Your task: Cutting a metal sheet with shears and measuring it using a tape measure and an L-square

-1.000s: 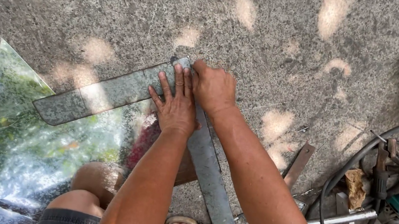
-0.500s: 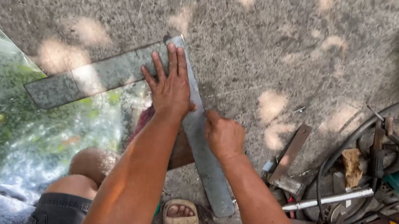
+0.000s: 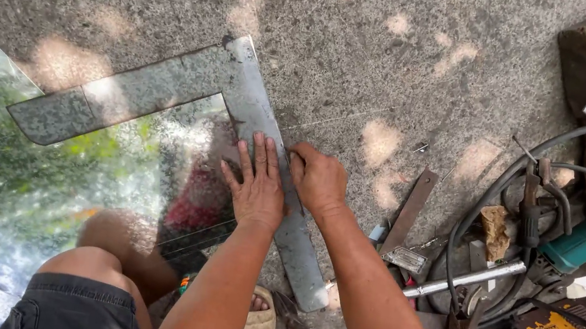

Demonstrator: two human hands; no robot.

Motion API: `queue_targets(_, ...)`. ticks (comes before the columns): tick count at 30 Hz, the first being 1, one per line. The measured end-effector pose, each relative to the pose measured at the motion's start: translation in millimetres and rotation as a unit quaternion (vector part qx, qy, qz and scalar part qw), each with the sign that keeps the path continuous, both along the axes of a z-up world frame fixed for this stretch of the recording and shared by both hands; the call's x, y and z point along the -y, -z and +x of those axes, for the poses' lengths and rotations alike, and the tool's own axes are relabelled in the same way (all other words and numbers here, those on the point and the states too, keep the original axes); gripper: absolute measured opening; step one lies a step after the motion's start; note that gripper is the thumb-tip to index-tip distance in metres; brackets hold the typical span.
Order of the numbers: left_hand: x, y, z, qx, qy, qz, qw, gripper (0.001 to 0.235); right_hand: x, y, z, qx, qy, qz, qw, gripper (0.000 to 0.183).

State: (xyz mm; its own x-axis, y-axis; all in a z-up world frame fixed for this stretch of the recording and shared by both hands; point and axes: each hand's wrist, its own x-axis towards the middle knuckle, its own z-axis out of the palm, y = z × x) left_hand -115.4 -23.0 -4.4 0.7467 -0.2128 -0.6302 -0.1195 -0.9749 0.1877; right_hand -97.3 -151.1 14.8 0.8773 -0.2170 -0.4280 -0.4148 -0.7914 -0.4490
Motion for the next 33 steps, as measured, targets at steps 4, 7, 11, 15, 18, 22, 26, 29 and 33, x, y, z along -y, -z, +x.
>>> queue_targets(4,4,-9,7,-0.001,0.008,0.011,1.000,0.112,0,4,6,0.026,0.026,0.018,0.999,0.018)
queue_targets(7,3,-16,6,0.015,0.014,0.015,1.000,0.094,2,2,4,0.028,0.015,0.030,0.999,0.018)
queue_targets(11,2,-23,4,-0.008,0.012,0.012,1.000,0.093,-1,-9,3,0.049,0.033,0.063,0.996,0.018)
queue_targets(15,2,-23,7,-0.010,0.016,0.006,1.000,0.093,-2,-12,7,0.050,0.045,0.065,0.996,0.020)
queue_targets(18,1,7,0,-0.013,0.014,0.012,1.000,0.137,-3,-1,4,0.059,0.013,0.048,0.997,0.015)
queue_targets(22,0,-4,-2,-0.006,0.015,0.001,1.000,0.134,-2,-3,6,0.038,-0.005,0.019,0.999,0.014)
queue_targets(26,0,-6,-7,0.038,0.018,0.005,0.999,0.102,-1,-3,-8,0.029,-0.027,-0.007,0.999,0.012)
queue_targets(29,0,13,-5,0.030,0.012,-0.008,0.999,0.102,5,14,-53,-0.003,-0.048,-0.056,0.997,0.014)
queue_targets(33,2,-7,5,-0.024,0.015,0.011,1.000,0.144,9,14,-151,-0.083,-0.038,-0.086,0.992,0.018)
